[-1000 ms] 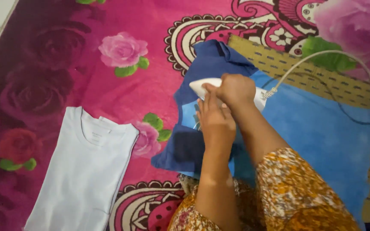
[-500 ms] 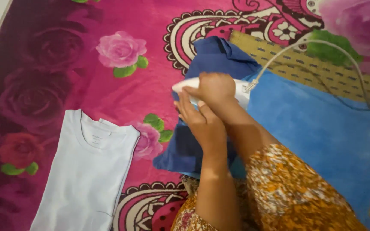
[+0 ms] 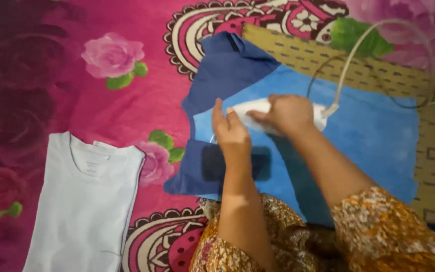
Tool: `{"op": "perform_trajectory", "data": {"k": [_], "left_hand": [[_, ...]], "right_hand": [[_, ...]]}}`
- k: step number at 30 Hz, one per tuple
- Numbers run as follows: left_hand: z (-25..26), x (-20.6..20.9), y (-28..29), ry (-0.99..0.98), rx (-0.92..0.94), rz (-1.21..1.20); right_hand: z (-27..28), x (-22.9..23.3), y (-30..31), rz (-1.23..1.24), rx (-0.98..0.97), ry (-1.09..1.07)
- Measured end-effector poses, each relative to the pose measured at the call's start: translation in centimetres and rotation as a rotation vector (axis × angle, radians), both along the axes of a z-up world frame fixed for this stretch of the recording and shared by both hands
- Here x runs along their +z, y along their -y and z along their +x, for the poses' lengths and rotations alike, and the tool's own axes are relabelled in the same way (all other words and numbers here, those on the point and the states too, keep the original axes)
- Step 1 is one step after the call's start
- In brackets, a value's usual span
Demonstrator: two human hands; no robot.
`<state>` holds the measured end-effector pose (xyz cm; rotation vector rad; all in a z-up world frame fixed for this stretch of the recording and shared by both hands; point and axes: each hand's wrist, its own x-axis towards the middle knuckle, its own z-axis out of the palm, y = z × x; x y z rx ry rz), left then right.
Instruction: Ironing and folding a blue t-shirt on a mat on the floor.
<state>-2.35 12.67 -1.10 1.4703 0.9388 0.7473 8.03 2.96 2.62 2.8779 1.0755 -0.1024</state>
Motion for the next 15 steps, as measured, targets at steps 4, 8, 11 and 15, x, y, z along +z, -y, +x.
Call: {"op": "perform_trajectory", "data": {"k": [4,8,11,15], "left_hand": [[1.0,-1.0,1.7,-0.061,-0.169,-0.008],[1.6,-2.1,2.1,-0.131,-0.279,0.033],[1.9,-3.0,2.0,-0.146,-0.281,0.071],[2.1,-2.2,2.0,-0.132,-0.297,0.036]], "right_hand": [[4.7,-0.6,-0.1,0.020,-0.096,0.056],[9.4,-1.8,-1.7,0.094,-0.170,0.132],[10.3,-1.8,-1.6,0.103,-0.185,0.142],[8.3,0.3,1.8,-0.095,-0.091,-0.043]]}}
